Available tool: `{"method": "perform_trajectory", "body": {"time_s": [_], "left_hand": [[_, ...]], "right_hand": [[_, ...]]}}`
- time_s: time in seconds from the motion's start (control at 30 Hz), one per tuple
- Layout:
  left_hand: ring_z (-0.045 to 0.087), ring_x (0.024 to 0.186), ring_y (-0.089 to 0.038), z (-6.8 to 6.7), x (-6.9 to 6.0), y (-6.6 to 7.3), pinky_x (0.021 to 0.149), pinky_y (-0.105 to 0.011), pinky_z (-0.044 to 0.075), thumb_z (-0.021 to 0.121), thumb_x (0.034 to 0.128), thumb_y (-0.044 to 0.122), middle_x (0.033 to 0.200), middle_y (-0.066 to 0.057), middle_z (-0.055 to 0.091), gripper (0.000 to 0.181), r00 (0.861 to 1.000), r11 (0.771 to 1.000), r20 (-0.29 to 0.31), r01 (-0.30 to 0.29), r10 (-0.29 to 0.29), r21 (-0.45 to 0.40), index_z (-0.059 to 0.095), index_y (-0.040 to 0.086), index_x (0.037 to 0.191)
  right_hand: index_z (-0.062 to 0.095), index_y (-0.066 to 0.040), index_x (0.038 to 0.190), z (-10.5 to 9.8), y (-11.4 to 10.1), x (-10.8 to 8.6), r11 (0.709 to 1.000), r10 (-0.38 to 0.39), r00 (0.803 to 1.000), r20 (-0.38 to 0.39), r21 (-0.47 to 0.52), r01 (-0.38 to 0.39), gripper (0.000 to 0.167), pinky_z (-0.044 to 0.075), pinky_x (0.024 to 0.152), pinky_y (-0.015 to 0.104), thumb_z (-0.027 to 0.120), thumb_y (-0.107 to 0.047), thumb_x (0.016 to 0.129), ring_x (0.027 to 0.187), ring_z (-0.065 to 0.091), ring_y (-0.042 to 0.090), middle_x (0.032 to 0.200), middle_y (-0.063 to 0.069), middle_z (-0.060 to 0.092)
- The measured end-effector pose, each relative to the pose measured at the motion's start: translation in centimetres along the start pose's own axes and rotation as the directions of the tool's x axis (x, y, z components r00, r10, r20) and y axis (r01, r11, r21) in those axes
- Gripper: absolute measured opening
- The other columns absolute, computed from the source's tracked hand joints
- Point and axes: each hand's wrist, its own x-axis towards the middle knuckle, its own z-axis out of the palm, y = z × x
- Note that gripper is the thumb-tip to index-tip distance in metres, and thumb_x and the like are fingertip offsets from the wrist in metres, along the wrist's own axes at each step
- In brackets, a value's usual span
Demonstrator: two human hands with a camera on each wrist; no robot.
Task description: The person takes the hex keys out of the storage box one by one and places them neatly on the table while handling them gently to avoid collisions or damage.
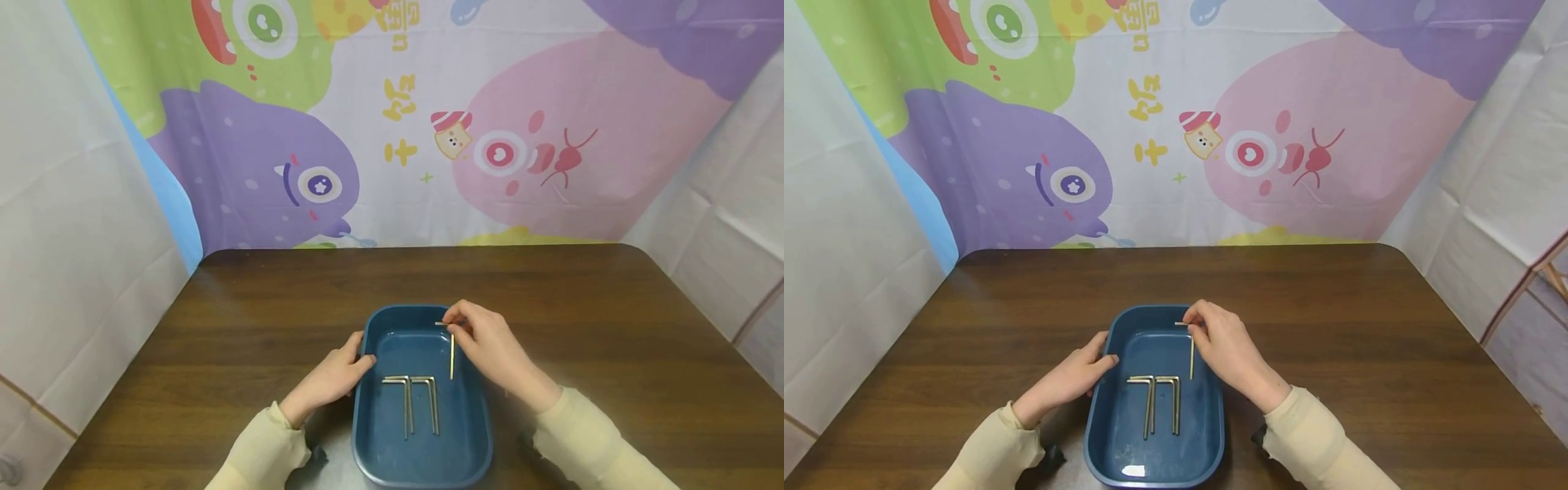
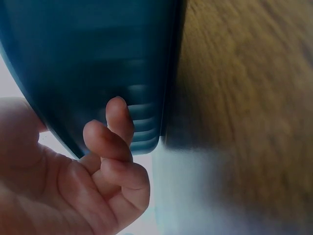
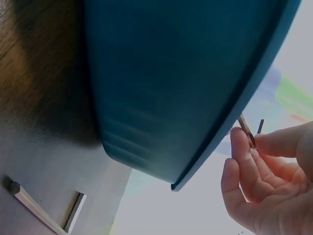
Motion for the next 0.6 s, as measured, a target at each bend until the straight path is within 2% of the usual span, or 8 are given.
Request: {"method": "perform_trajectory", "body": {"time_s": [0.6], "left_hand": [[0.044, 0.043, -0.013, 0.11, 0.01, -0.05, 0.045, -0.029, 0.039, 0.046, 0.0910, 0.021, 0.059, -0.003, 0.051, 0.045, 1.000, 1.000, -0.008, 0.002, -0.002, 0.011, 0.036, 0.008, 0.134]], "right_hand": [[0.062, -0.010, 0.090, -0.43, 0.60, -0.17, 0.999, 0.044, 0.999, -0.015, -0.001, -0.044, 0.009, 0.043, 0.057, 0.022, 0.061, -0.003, 0.083, 0.064, 0.051, 0.008, 0.087, 0.002, 0.065]]}}
